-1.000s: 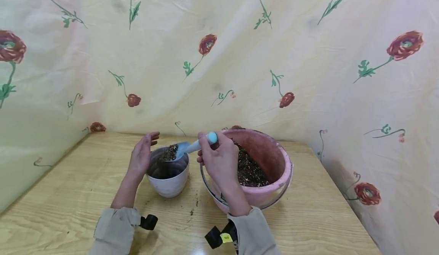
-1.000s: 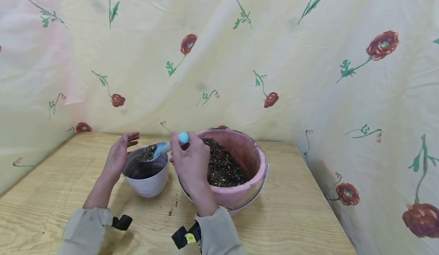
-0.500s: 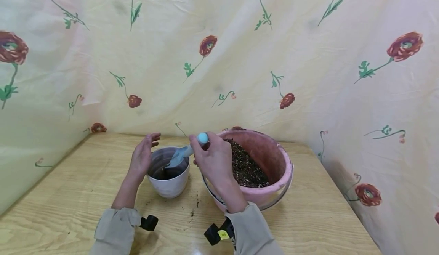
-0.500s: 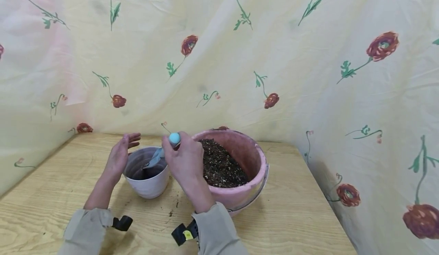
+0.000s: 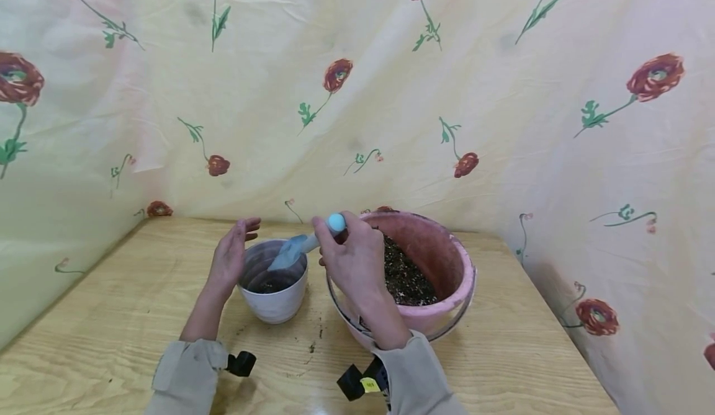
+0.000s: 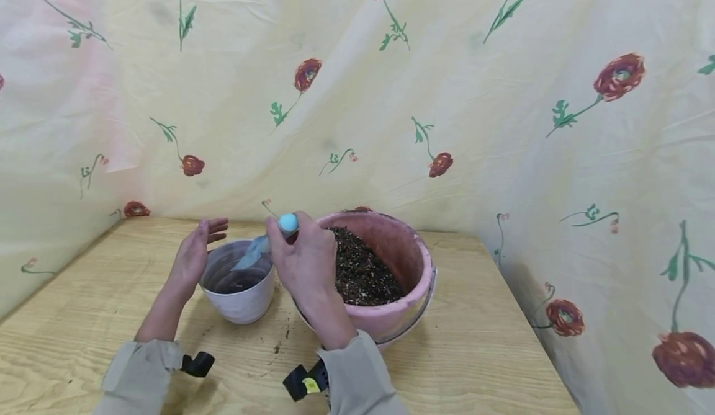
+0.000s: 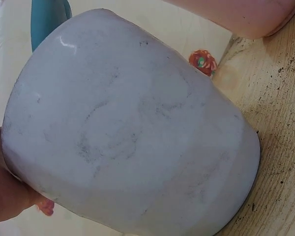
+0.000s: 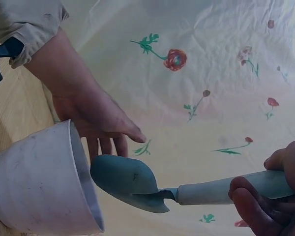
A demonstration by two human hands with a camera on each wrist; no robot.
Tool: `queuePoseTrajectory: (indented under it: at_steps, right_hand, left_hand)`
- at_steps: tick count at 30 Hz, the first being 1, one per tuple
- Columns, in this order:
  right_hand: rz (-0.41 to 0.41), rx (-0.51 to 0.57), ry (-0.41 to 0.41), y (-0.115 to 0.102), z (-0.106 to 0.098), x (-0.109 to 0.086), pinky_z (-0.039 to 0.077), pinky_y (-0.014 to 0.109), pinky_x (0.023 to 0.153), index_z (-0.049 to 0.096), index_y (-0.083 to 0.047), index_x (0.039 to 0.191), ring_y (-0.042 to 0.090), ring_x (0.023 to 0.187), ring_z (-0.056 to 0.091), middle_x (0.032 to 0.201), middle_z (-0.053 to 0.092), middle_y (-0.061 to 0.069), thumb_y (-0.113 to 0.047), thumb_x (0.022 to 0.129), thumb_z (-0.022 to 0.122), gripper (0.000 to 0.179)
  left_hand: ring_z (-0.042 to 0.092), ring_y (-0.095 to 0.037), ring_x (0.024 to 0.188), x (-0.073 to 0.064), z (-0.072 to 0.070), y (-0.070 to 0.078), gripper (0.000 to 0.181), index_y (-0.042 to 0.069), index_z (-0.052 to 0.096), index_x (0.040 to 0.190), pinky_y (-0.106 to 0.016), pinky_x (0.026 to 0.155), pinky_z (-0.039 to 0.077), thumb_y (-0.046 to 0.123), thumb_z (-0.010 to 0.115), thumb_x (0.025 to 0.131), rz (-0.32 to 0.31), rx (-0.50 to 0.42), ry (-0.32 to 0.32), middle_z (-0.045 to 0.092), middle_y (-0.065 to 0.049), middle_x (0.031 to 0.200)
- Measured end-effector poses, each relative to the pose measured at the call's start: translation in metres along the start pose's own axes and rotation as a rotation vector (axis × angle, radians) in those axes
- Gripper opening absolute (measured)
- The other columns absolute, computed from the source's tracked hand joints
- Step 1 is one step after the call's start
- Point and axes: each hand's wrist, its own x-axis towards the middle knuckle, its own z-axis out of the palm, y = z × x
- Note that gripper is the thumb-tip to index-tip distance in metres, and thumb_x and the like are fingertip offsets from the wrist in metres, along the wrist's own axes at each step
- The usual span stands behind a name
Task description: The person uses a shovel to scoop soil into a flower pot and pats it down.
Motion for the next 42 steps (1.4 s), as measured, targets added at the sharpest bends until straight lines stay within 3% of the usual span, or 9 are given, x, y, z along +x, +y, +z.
queuePoseTrajectory:
  at_steps: [9, 16, 21, 25, 35, 39, 42]
  right_hand:
    - [-0.065, 0.037, 0.091, -0.005, -0.024, 0.003, 0.046, 0.022, 0.046, 0.061, -0.007, 0.072, 0.004, 0.047, 0.058, 0.055, 0.062, -0.001, -0.024, 0.092, 0.066, 0.027]
    - [-0.010, 0.168, 0.108, -0.009, -0.048, 0.003, 0.053, 0.028, 0.046, 0.065, -0.004, 0.081, 0.016, 0.046, 0.062, 0.059, 0.065, 0.007, -0.024, 0.093, 0.065, 0.023]
    - [0.020, 0.266, 0.123, -0.011, -0.064, 0.001, 0.054, 0.035, 0.046, 0.066, -0.002, 0.087, 0.020, 0.046, 0.062, 0.061, 0.065, 0.013, -0.024, 0.094, 0.064, 0.024]
    - [0.041, 0.278, 0.153, -0.011, -0.076, -0.001, 0.054, 0.036, 0.046, 0.065, -0.001, 0.087, 0.020, 0.046, 0.062, 0.062, 0.064, 0.015, -0.025, 0.095, 0.062, 0.026]
    - [-0.055, 0.211, 0.271, -0.001, -0.109, -0.007, 0.051, 0.026, 0.043, 0.065, 0.005, 0.087, 0.012, 0.045, 0.061, 0.062, 0.066, 0.012, -0.018, 0.097, 0.058, 0.026]
    - [-0.037, 0.206, 0.317, 0.008, -0.121, -0.010, 0.051, 0.023, 0.044, 0.065, 0.006, 0.089, 0.011, 0.045, 0.061, 0.061, 0.065, 0.003, -0.016, 0.097, 0.058, 0.024]
    - [-0.014, 0.232, 0.340, 0.013, -0.130, -0.012, 0.051, 0.022, 0.044, 0.065, 0.006, 0.089, 0.012, 0.045, 0.061, 0.061, 0.066, 0.001, -0.015, 0.097, 0.058, 0.023]
  left_hand:
    - [0.045, -0.043, 0.125, 0.001, -0.001, -0.004, 0.062, -0.003, 0.048, 0.136, -0.058, 0.105, 0.031, 0.042, 0.016, 0.106, 0.021, -0.021, 0.006, 0.047, -0.028, 0.137]
    - [0.042, -0.042, 0.129, 0.001, -0.004, -0.009, 0.068, -0.001, 0.045, 0.139, -0.061, 0.107, 0.027, 0.049, 0.014, 0.104, -0.025, -0.058, -0.032, 0.045, -0.026, 0.139]
    - [0.042, -0.041, 0.129, 0.001, -0.005, -0.009, 0.070, -0.001, 0.044, 0.139, -0.058, 0.107, 0.028, 0.050, 0.013, 0.104, -0.049, -0.068, -0.026, 0.046, -0.025, 0.139]
    - [0.043, -0.039, 0.129, 0.001, -0.005, -0.006, 0.068, -0.003, 0.045, 0.138, -0.054, 0.105, 0.032, 0.047, 0.013, 0.105, -0.055, -0.084, -0.007, 0.046, -0.026, 0.138]
    - [0.051, -0.022, 0.118, -0.004, -0.002, 0.013, 0.056, -0.004, 0.051, 0.133, -0.041, 0.096, 0.041, 0.038, 0.025, 0.107, 0.061, -0.133, 0.067, 0.054, -0.023, 0.132]
    - [0.051, -0.018, 0.114, -0.010, 0.002, 0.025, 0.054, -0.004, 0.052, 0.132, -0.039, 0.095, 0.043, 0.036, 0.026, 0.107, 0.119, -0.138, 0.059, 0.054, -0.023, 0.131]
    - [0.050, -0.022, 0.117, -0.014, 0.008, 0.033, 0.053, -0.003, 0.052, 0.132, -0.039, 0.096, 0.043, 0.036, 0.026, 0.107, 0.143, -0.138, 0.045, 0.054, -0.022, 0.131]
